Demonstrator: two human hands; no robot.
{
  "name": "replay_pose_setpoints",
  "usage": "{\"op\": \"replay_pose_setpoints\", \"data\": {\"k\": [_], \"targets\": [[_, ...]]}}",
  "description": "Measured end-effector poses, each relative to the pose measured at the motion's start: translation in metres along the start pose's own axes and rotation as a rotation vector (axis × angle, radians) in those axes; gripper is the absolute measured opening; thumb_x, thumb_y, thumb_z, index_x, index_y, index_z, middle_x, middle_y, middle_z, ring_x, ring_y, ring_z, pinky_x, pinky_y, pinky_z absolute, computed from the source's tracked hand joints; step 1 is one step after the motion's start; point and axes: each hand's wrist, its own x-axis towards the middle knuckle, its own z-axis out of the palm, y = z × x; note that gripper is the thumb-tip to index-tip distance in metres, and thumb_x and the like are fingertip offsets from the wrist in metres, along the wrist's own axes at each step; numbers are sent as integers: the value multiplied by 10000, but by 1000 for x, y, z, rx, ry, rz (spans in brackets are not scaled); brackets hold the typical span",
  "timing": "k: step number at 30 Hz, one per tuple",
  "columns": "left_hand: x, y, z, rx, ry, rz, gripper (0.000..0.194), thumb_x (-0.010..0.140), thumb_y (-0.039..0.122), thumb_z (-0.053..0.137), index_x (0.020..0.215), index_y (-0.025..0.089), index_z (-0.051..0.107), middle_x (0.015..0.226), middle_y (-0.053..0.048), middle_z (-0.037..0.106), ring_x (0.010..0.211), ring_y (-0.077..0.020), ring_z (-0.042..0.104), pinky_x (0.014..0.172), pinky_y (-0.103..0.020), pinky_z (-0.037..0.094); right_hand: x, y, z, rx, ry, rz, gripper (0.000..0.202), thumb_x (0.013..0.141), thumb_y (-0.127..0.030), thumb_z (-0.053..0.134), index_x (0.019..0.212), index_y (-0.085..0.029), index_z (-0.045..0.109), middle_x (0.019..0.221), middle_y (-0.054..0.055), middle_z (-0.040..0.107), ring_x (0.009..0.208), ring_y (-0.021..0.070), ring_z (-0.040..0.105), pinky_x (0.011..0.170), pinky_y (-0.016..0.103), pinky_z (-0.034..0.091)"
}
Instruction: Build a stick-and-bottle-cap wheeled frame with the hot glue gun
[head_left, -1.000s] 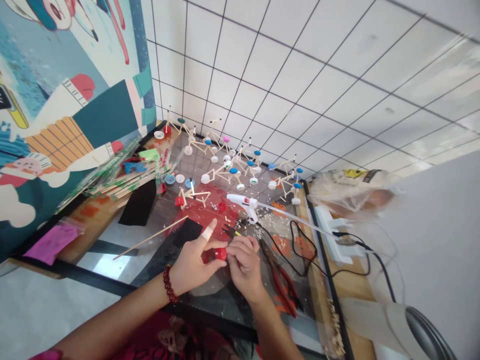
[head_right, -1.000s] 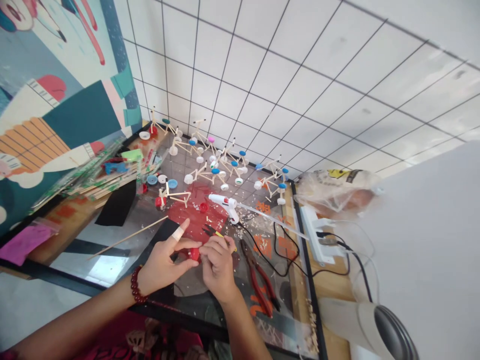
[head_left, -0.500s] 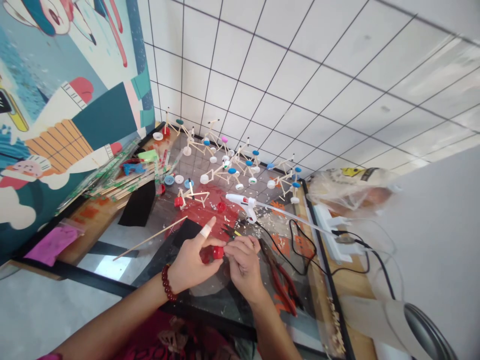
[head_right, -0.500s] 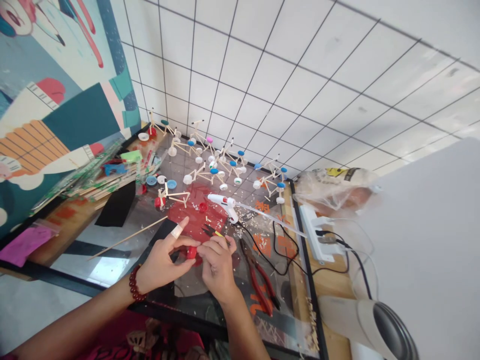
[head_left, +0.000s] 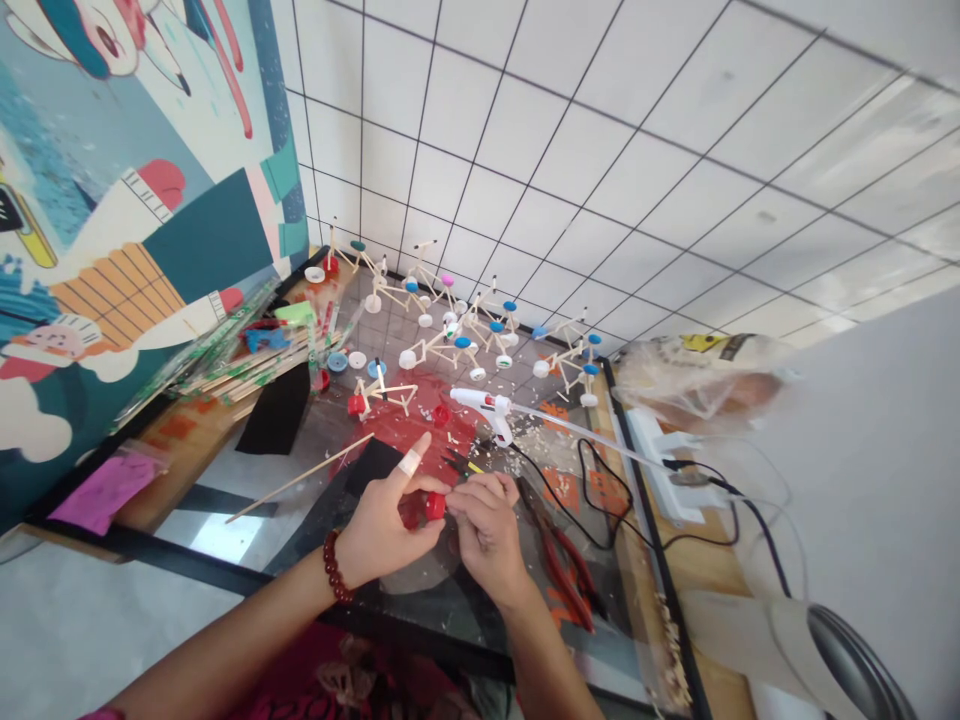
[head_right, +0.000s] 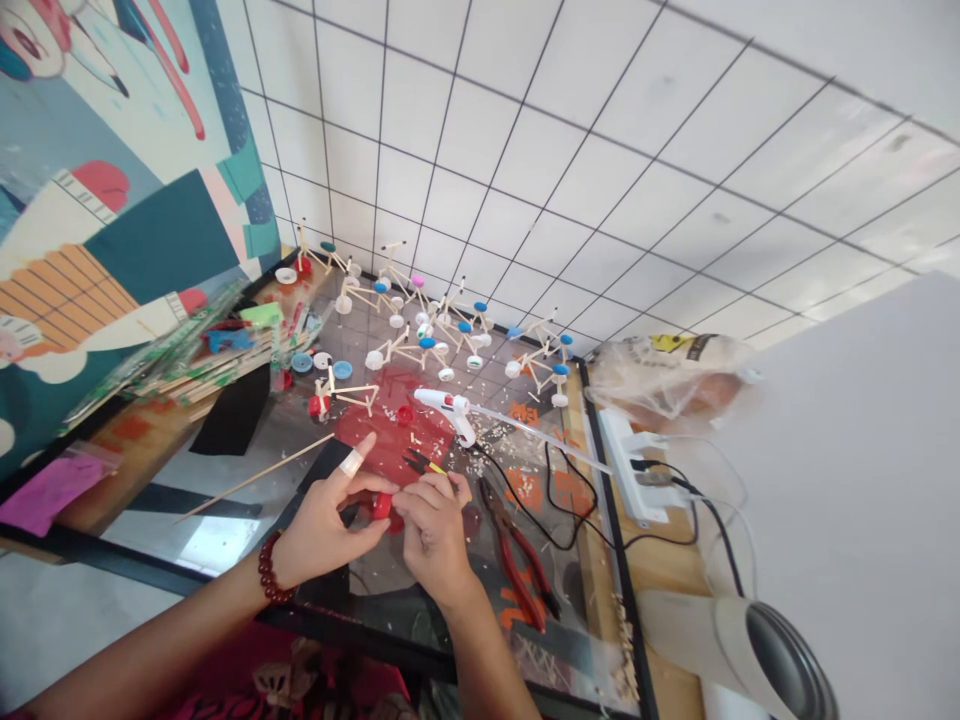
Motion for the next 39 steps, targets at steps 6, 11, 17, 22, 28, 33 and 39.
{"op": "replay_pose_setpoints", "data": {"k": [6,11,17,22,28,33,39], "targets": [[0,2,2,-26,46,-1,972,738,124,641,1560,290,150,954,38,756,852,-135,714,814,-266,580,0,-1,0,13,10,12,256,868,-53,488,854,-258,639,808,-24,712,867,180,603,946,438,281],[0,-1,1,-117,0,-37,967,721,107,635,1556,266,175,983,20,760,836,-132,721,791,-260,594,0,0,-1,19,10,-10,257,863,-37,497,872,-256,632,815,-33,705,873,175,596,952,436,265],[1,0,0,-96,7,-14,954,735,123,643,1555,268,178,967,26,755,825,-126,715,795,-261,593,1,0,-2,29,1,-7,254,861,-36,498,877,-257,621,824,-29,707,875,179,598,942,432,275],[0,0,2,-43,57,-8,946,747,140,644,1555,270,170,939,32,746,823,-129,713,797,-265,591,1,0,-1,30,6,-8,248,868,-36,503,881,-252,623,824,-27,712,876,179,598,939,431,277],[1,-4,0,-121,16,-14,952,744,112,634,1557,255,160,979,22,740,879,-131,709,866,-287,582,2,1,-2,49,25,2,256,874,-45,510,887,-258,652,814,-29,721,869,184,588,931,430,279],[0,-6,0,-136,40,-28,955,748,131,673,1552,261,173,1006,22,751,894,-128,713,897,-295,578,2,0,-2,66,48,8,254,887,-61,516,908,-269,659,826,-24,729,876,192,586,913,427,292],[-2,-8,-1,-30,42,-18,948,748,160,724,1539,299,220,1038,27,778,932,-147,733,887,-292,581,3,1,-1,126,30,28,213,902,-89,530,871,-261,653,796,-23,711,849,187,580,882,405,310]]}}
